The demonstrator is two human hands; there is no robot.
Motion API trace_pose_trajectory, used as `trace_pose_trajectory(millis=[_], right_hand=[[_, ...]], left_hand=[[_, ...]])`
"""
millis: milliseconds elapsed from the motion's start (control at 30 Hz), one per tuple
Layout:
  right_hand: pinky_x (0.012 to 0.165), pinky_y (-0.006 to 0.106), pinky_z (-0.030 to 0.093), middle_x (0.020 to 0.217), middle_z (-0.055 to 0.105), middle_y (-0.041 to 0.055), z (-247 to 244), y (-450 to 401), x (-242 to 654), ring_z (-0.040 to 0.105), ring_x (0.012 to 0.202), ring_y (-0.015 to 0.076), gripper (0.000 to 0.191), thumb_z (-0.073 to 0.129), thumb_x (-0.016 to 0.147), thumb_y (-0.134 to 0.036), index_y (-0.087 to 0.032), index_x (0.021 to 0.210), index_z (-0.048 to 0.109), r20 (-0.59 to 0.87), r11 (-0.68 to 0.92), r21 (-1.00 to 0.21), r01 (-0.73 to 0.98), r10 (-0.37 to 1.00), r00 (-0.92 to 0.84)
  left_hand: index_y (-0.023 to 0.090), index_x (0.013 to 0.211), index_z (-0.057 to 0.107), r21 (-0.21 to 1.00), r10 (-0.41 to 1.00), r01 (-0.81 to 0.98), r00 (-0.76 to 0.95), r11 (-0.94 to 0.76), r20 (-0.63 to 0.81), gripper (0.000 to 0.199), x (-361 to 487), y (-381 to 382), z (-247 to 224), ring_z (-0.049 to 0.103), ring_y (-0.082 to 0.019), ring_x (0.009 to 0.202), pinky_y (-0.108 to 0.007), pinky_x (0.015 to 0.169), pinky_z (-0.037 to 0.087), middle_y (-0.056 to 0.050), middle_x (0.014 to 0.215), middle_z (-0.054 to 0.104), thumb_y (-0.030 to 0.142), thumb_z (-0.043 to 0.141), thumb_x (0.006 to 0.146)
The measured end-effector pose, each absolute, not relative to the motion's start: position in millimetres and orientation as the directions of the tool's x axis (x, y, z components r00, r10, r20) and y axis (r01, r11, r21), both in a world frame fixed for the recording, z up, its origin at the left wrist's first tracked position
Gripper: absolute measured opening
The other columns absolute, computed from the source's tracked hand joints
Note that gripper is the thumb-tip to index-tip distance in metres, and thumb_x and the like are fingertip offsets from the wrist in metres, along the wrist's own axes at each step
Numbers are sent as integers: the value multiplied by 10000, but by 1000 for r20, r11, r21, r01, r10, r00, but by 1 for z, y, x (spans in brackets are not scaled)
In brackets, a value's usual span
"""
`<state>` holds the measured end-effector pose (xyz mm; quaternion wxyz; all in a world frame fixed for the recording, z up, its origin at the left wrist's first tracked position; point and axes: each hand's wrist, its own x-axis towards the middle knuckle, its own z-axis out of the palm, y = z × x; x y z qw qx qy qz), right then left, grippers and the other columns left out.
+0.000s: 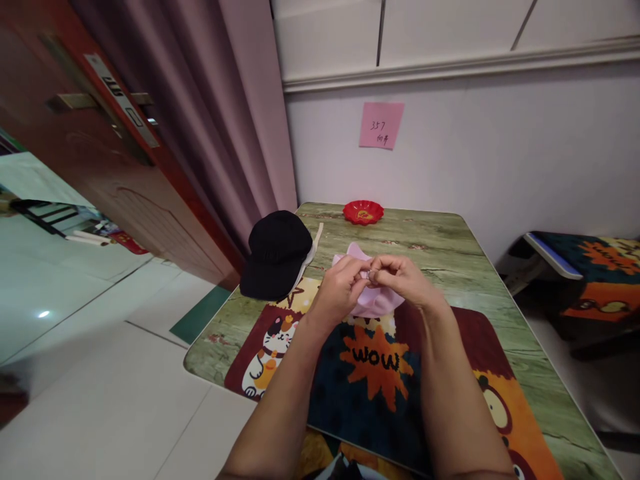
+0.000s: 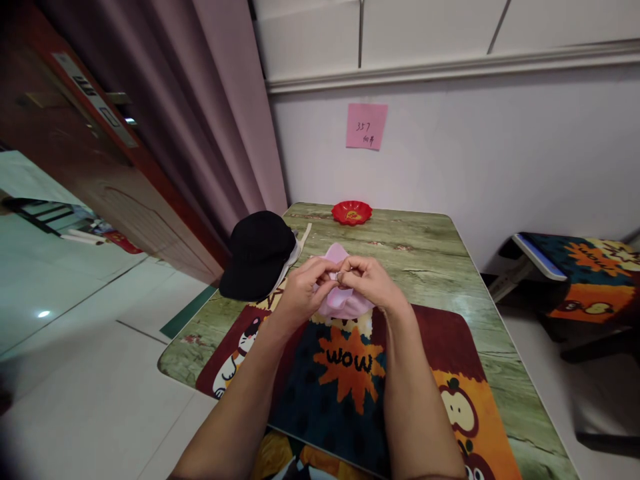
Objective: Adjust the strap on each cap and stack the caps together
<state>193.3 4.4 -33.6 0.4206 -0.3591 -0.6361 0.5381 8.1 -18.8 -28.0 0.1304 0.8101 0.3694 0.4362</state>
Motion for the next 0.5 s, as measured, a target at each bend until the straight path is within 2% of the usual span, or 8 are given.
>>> trace_pose_trajectory(millis=[167, 300, 500], right_hand=[[640, 262, 485, 705, 681, 10, -34, 4, 199, 615, 667, 139, 284, 836, 726, -406, -174, 734, 673, 85, 66, -996, -61, 909, -409], [663, 268, 523, 698, 681, -11, -36, 5, 197, 652, 674, 140, 344, 903, 652, -373, -186, 803, 658, 93, 28, -984, -176, 923, -373], [656, 260, 534, 707, 702, 2, -37, 6, 195, 656, 673, 135, 316, 901, 659, -367, -180, 771, 672, 103, 34, -983, -179, 916, -389]], left_hand=[[190, 960, 663, 538, 710, 474, 351, -697, 610, 106, 8, -18, -29, 613, -182, 861, -288, 782, 475, -46, 900, 651, 133, 589, 909], [193, 971, 673, 581, 740, 466, 328, -667, 587, 109, 7, -18, -29, 605, -162, 808, -270, 752, 478, -44, 921, 654, 144, 619, 890], [186, 946, 695, 626, 765, 445, 303, -641, 568, 81, 7, -18, -29, 594, -148, 768, -256, 715, 481, -37, 888, 644, 163, 651, 882]])
